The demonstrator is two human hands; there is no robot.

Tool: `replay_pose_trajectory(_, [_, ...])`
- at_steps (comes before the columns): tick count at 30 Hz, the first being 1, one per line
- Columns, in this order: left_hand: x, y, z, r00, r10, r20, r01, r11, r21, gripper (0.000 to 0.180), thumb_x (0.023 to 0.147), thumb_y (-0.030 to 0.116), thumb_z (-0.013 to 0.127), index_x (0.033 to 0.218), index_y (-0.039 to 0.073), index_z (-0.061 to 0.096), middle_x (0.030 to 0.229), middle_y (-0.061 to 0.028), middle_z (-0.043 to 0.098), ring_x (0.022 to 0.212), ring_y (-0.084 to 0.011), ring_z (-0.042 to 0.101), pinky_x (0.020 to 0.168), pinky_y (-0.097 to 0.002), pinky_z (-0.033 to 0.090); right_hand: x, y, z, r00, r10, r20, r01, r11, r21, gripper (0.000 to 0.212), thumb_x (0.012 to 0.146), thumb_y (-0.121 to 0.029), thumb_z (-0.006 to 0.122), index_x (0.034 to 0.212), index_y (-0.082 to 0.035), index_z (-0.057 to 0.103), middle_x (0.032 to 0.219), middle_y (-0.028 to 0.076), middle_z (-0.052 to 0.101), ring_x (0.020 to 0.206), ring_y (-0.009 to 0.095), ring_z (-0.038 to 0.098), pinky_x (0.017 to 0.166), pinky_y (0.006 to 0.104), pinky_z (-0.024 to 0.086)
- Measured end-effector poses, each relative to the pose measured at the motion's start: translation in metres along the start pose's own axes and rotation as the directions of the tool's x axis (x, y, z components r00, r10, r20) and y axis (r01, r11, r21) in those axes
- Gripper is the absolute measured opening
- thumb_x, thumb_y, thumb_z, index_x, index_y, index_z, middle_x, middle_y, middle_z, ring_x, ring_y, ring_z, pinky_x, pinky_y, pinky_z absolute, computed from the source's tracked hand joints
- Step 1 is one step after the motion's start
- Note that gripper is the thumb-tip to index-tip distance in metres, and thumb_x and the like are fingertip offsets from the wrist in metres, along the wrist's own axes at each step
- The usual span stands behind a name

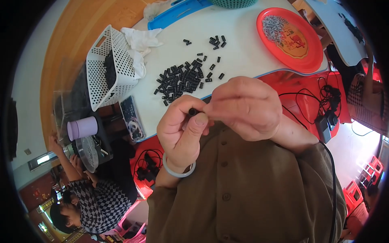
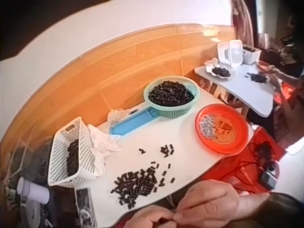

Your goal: The person assembles small components by hand, inserting metal inserts into black plastic housings at a workbench.

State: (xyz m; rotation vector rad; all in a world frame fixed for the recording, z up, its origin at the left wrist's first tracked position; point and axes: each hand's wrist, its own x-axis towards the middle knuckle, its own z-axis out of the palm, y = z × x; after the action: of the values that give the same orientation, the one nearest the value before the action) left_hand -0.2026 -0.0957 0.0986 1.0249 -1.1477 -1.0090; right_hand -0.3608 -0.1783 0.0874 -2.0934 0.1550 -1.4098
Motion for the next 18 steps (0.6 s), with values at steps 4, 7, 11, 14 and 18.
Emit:
replay_pose_trajectory(4, [0.0, 0.007, -0.006, 0.997, -0.08, -0.007, 0.08, 0.996, 0.039, 0.013, 0.082, 0.008, 0.073, 0.087, -0.002, 0.065, 0.076, -0.0047, 0.062, 0.058, -0.0097, 0.048, 0.052, -0.0215, 0.037, 0.007, -0.003, -0.005, 0.976, 0.216, 0.007, -0.216, 0.971, 0.1, 0.021, 0.079, -0.001, 0.068, 0.1, 0.001, 0.068, 0.09, 0.014, 0.063, 0.071, 0.021, 0.061, 0.062, 0.0295, 0.049])
replay_pose_trajectory(7, [-0.002, 0.003, -0.003, 1.0, -0.028, 0.004, 0.028, 0.999, 0.042, 0.016, 0.079, 0.008, 0.076, 0.084, -0.002, 0.064, 0.074, -0.0049, 0.061, 0.057, -0.0119, 0.05, 0.052, -0.0233, 0.039, 0.01, -0.007, -0.003, 0.958, 0.284, 0.049, -0.287, 0.935, 0.208, 0.017, 0.083, -0.003, 0.067, 0.1, 0.001, 0.068, 0.09, 0.014, 0.062, 0.073, 0.02, 0.06, 0.063, 0.029, 0.048])
replay_pose_trajectory(11, [-0.001, 0.0, -0.008, 0.996, 0.066, 0.06, -0.072, 0.991, 0.109, 0.02, 0.075, 0.008, 0.079, 0.078, -0.001, 0.062, 0.071, -0.007, 0.06, 0.057, -0.0152, 0.052, 0.052, -0.0253, 0.041, 0.016, -0.007, -0.001, 0.958, 0.26, 0.118, -0.281, 0.934, 0.22, 0.014, 0.084, -0.002, 0.065, 0.098, 0.0, 0.068, 0.088, 0.011, 0.061, 0.074, 0.019, 0.06, 0.064, 0.0287, 0.048])
replay_pose_trajectory(14, [-0.002, 0.005, -0.007, 0.997, 0.03, 0.069, -0.043, 0.98, 0.193, 0.021, 0.073, 0.008, 0.08, 0.076, 0.0, 0.061, 0.071, -0.0083, 0.062, 0.058, -0.0167, 0.055, 0.053, -0.0254, 0.043, 0.018, -0.008, -0.003, 0.961, 0.231, 0.15, -0.254, 0.954, 0.16, 0.013, 0.084, -0.002, 0.065, 0.097, -0.001, 0.068, 0.086, 0.011, 0.059, 0.073, 0.02, 0.06, 0.062, 0.0288, 0.048])
replay_pose_trajectory(18, [0.0, 0.003, -0.009, 0.989, 0.121, 0.085, -0.142, 0.942, 0.305, 0.02, 0.072, 0.006, 0.08, 0.077, 0.0, 0.061, 0.072, -0.0086, 0.063, 0.06, -0.0171, 0.058, 0.053, -0.0254, 0.044, 0.021, -0.008, -0.004, 0.958, 0.209, 0.195, -0.224, 0.973, 0.059, 0.019, 0.079, 0.002, 0.066, 0.098, -0.001, 0.068, 0.086, 0.011, 0.059, 0.07, 0.022, 0.06, 0.059, 0.0292, 0.048])
